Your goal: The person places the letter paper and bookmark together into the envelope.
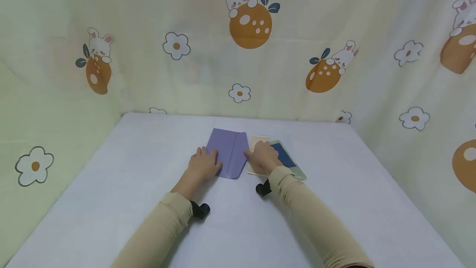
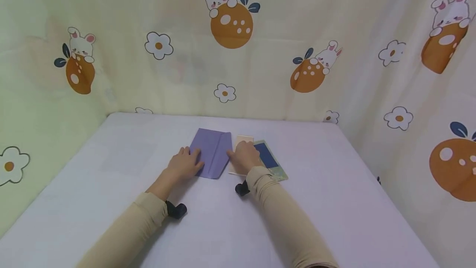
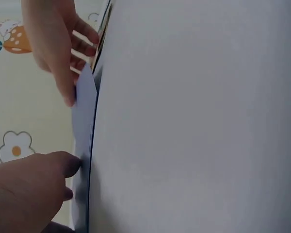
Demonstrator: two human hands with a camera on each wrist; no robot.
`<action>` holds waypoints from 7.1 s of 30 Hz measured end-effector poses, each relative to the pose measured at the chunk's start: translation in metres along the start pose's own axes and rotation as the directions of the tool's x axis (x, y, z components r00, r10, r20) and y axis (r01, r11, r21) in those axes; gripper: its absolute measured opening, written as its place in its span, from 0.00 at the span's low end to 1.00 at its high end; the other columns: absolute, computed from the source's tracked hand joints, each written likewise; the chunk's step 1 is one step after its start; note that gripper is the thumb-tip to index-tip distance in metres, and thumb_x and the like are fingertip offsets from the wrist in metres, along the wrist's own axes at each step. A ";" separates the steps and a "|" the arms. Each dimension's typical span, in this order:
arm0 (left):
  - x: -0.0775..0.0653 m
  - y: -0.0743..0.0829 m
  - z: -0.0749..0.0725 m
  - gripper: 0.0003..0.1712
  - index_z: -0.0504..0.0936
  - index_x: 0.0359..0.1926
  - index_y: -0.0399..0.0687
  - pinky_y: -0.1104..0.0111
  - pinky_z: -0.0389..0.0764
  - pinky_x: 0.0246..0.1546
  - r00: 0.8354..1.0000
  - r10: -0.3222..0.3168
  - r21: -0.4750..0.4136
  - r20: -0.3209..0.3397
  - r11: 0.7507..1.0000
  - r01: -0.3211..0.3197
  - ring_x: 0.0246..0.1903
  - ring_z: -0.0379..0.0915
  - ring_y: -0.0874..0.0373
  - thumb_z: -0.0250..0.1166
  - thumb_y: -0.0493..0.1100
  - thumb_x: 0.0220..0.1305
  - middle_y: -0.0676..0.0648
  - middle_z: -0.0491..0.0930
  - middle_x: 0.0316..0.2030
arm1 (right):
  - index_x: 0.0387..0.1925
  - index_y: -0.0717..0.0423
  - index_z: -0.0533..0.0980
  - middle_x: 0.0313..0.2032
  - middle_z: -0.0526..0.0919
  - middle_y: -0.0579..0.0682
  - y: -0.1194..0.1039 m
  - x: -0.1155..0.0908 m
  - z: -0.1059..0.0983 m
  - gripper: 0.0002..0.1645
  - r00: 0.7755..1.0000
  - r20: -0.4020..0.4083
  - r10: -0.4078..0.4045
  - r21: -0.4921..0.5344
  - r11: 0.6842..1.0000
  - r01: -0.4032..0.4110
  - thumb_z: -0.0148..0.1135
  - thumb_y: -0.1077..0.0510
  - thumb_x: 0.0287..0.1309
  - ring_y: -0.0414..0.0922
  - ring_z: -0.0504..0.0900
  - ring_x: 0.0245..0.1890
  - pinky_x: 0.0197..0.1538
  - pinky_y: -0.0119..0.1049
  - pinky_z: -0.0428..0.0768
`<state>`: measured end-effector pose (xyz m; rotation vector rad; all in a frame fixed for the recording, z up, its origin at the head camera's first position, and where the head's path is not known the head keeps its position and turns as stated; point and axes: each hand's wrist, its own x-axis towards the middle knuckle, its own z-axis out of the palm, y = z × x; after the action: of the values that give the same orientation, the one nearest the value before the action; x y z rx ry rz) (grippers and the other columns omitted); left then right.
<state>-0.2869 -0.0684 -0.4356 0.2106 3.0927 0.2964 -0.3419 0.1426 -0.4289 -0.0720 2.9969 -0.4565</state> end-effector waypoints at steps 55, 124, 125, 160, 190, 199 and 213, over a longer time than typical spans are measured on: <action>0.015 0.007 0.019 0.42 0.64 0.62 0.43 0.50 0.63 0.56 0.992 -0.078 -0.112 -0.099 0.991 0.067 0.65 0.49 0.37 0.44 0.66 0.53 0.30 0.53 0.64 | 0.64 0.59 0.59 0.40 0.78 0.60 0.005 0.006 -0.060 0.33 0.966 0.017 -0.259 0.325 0.915 0.240 0.50 0.52 0.59 0.39 0.73 0.20 0.27 0.31 0.71; 0.015 -0.002 0.017 0.39 0.68 0.59 0.45 0.50 0.67 0.52 0.990 -0.038 -0.143 -0.139 0.990 0.018 0.60 0.59 0.39 0.43 0.65 0.54 0.33 0.63 0.60 | 0.17 0.54 0.68 0.17 0.66 0.45 -0.052 0.001 -0.070 0.08 0.889 0.357 -0.287 0.002 0.952 0.306 0.46 0.66 0.45 0.37 0.64 0.13 0.20 0.27 0.62; 0.014 -0.002 0.018 0.40 0.68 0.60 0.45 0.51 0.67 0.52 0.990 -0.034 -0.139 -0.133 0.990 0.015 0.60 0.59 0.39 0.43 0.66 0.54 0.33 0.63 0.60 | 0.15 0.53 0.65 0.16 0.65 0.44 -0.052 0.001 -0.066 0.09 0.898 0.341 -0.277 0.006 0.956 0.293 0.46 0.66 0.44 0.37 0.63 0.13 0.20 0.28 0.62; 0.015 -0.005 0.016 0.39 0.68 0.61 0.47 0.52 0.63 0.57 0.994 -0.038 -0.115 -0.105 0.993 0.025 0.64 0.53 0.41 0.42 0.65 0.54 0.35 0.59 0.63 | 0.51 0.60 0.73 0.45 0.79 0.56 -0.043 0.024 0.007 0.25 0.997 -0.042 -0.062 0.214 0.974 0.070 0.52 0.53 0.52 0.49 0.77 0.39 0.44 0.41 0.73; 0.018 -0.004 0.016 0.41 0.66 0.61 0.45 0.52 0.60 0.59 0.997 -0.038 -0.099 -0.071 0.995 0.031 0.65 0.50 0.40 0.44 0.65 0.53 0.34 0.56 0.65 | 0.67 0.59 0.50 0.13 0.72 0.44 -0.029 0.014 -0.013 0.43 0.918 0.353 -0.182 0.478 0.878 -0.010 0.58 0.61 0.52 0.35 0.71 0.14 0.25 0.28 0.72; 0.015 -0.002 0.009 0.40 0.68 0.60 0.45 0.53 0.65 0.56 0.996 -0.037 -0.093 -0.077 0.995 0.030 0.62 0.57 0.41 0.44 0.65 0.53 0.34 0.61 0.62 | 0.62 0.66 0.58 0.11 0.73 0.43 -0.037 0.017 -0.010 0.38 0.966 0.226 -0.128 0.424 0.905 0.021 0.59 0.60 0.49 0.34 0.73 0.12 0.25 0.26 0.73; 0.014 0.005 0.002 0.36 0.74 0.52 0.41 0.57 0.74 0.40 0.999 0.003 -0.016 -0.034 1.000 -0.004 0.43 0.72 0.46 0.44 0.63 0.52 0.38 0.73 0.48 | 0.50 0.64 0.73 0.20 0.81 0.50 -0.039 0.017 -0.010 0.26 0.985 0.163 -0.062 0.303 0.953 0.010 0.62 0.57 0.48 0.38 0.78 0.21 0.29 0.29 0.74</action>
<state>-0.3002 -0.0613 -0.4373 0.2127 3.1231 0.3278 -0.3588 0.1077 -0.4091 -0.1327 2.7276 -0.8597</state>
